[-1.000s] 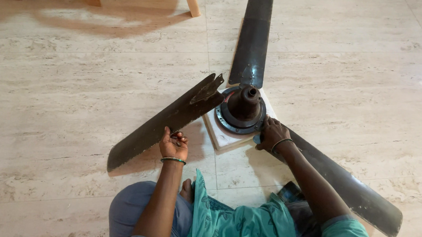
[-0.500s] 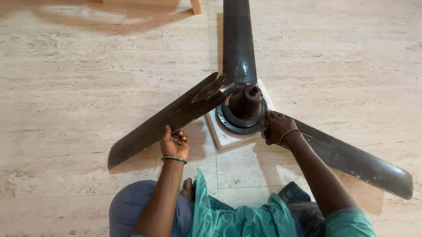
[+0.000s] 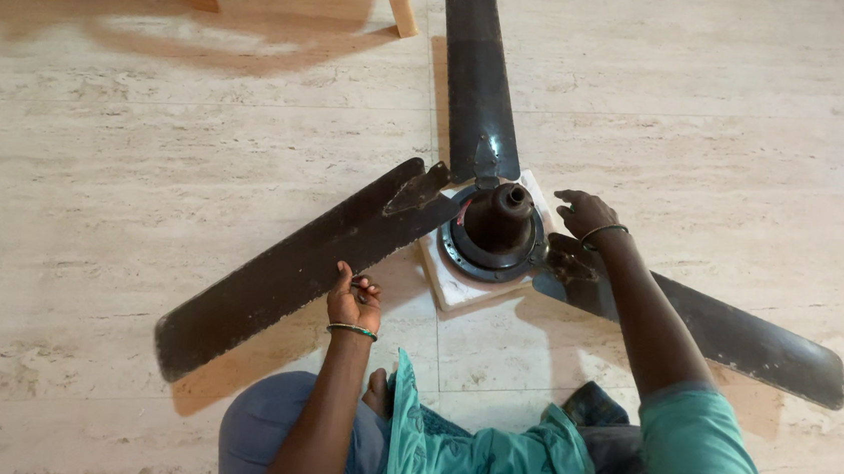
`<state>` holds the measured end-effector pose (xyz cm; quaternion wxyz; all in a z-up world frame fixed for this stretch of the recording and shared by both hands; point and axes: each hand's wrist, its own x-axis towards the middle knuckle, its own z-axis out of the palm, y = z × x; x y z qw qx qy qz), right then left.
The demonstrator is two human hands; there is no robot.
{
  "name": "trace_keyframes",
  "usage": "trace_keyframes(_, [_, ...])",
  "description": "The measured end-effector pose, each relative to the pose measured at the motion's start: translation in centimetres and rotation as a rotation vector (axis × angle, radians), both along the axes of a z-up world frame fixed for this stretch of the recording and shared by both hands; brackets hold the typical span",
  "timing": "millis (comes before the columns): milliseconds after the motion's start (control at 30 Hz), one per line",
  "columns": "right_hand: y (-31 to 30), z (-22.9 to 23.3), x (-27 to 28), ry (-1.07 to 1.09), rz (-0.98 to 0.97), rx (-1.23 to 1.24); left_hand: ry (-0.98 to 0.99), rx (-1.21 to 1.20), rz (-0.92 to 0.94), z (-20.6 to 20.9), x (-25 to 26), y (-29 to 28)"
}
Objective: The person sits on the floor and attaches a ceiling fan blade to the fan hub using a screwdriver. They align the blade, insert screws, and tighten them to secure the blade in place.
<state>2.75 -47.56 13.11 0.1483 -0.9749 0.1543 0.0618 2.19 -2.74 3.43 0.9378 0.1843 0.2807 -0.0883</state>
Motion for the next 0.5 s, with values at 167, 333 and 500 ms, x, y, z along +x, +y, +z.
trace_keyframes(167, [-0.7, -3.4, 6.2, -0.044, 0.035, -0.085, 0.022, 0.049, 0.021, -0.1, 0.4, 0.2])
trace_keyframes(333, [0.8, -5.5, 11.1, 0.121, 0.033, -0.155, 0.023, 0.028, 0.024, 0.0, 0.0, -0.1])
trace_keyframes(500, [0.4, -8.3, 12.6, 0.167, -0.027, 0.346, 0.052, 0.005, 0.015, 0.2, -0.1, 0.1])
